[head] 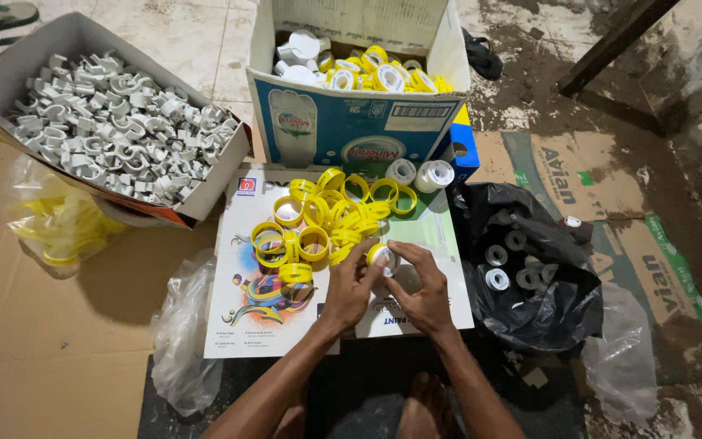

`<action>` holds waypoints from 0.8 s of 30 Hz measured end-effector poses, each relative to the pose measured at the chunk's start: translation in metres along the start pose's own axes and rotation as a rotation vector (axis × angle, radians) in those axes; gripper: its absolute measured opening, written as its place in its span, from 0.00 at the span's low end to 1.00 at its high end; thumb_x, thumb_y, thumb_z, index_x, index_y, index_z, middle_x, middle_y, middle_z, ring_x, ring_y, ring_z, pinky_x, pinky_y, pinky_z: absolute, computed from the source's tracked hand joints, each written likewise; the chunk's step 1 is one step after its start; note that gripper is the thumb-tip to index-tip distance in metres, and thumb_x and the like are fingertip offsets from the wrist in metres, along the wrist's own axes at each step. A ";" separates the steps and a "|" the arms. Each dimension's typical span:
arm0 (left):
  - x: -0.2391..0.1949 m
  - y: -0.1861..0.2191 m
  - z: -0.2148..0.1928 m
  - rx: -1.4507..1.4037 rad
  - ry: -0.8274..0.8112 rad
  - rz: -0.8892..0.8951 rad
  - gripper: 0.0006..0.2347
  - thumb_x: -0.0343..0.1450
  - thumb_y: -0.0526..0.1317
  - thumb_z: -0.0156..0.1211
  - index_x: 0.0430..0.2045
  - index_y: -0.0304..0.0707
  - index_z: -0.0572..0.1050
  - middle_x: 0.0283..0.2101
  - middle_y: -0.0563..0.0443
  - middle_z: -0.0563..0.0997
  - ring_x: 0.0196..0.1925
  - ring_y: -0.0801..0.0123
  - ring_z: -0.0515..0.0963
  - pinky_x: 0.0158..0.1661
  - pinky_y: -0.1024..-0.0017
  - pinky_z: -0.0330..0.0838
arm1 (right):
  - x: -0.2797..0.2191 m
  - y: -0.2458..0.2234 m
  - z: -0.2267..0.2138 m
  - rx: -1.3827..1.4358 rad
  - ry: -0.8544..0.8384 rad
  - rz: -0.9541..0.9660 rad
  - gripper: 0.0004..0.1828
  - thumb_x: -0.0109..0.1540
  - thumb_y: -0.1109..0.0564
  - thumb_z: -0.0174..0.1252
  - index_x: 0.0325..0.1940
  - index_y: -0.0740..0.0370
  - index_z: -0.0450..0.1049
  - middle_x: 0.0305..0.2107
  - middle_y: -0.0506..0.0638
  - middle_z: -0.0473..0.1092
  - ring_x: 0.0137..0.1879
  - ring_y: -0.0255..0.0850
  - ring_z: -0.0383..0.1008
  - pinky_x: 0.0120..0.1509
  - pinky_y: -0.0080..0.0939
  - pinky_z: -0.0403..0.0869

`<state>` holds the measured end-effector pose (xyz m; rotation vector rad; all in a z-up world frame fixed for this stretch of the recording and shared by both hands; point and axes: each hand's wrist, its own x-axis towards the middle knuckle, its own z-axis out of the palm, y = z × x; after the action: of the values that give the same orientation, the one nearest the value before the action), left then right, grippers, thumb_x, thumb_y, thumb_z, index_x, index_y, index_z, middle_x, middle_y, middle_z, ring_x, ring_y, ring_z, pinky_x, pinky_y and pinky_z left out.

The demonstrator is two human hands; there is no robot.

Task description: The person sits on the floor and assembles small white plastic rings into yellow plastic frames. They pick up the components from boxes and a black bag, fit the rings into the frames by hand, and place the finished items into a larger box.

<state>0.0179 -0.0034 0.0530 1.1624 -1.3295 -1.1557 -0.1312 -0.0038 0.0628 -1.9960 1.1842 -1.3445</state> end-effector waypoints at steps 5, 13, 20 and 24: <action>0.002 -0.010 0.004 -0.052 0.010 0.028 0.19 0.69 0.37 0.61 0.55 0.35 0.69 0.32 0.30 0.80 0.36 0.62 0.80 0.38 0.68 0.76 | 0.004 -0.007 -0.002 0.129 -0.058 0.145 0.33 0.52 0.62 0.66 0.61 0.60 0.66 0.56 0.59 0.66 0.60 0.56 0.67 0.62 0.54 0.70; 0.005 -0.013 -0.001 -0.017 -0.017 0.066 0.16 0.69 0.34 0.59 0.53 0.36 0.71 0.44 0.29 0.79 0.49 0.46 0.79 0.47 0.60 0.75 | 0.000 0.024 0.000 0.360 -0.085 0.472 0.23 0.64 0.58 0.53 0.63 0.65 0.67 0.50 0.62 0.71 0.59 0.49 0.70 0.64 0.50 0.68; 0.002 -0.007 0.000 0.064 -0.033 0.146 0.15 0.68 0.31 0.60 0.50 0.36 0.74 0.44 0.35 0.80 0.49 0.47 0.79 0.47 0.58 0.75 | -0.004 0.032 0.000 0.160 -0.043 0.358 0.13 0.61 0.57 0.60 0.49 0.63 0.77 0.33 0.56 0.74 0.43 0.42 0.78 0.50 0.41 0.76; 0.003 -0.012 0.001 0.018 -0.020 0.104 0.15 0.67 0.31 0.61 0.48 0.38 0.75 0.43 0.37 0.81 0.48 0.49 0.80 0.46 0.60 0.76 | -0.004 0.033 -0.001 0.150 -0.049 0.359 0.12 0.61 0.57 0.60 0.47 0.63 0.78 0.31 0.56 0.74 0.41 0.42 0.78 0.48 0.41 0.77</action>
<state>0.0172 -0.0075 0.0416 1.0843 -1.4019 -1.0844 -0.1457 -0.0178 0.0362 -1.6100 1.3032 -1.1585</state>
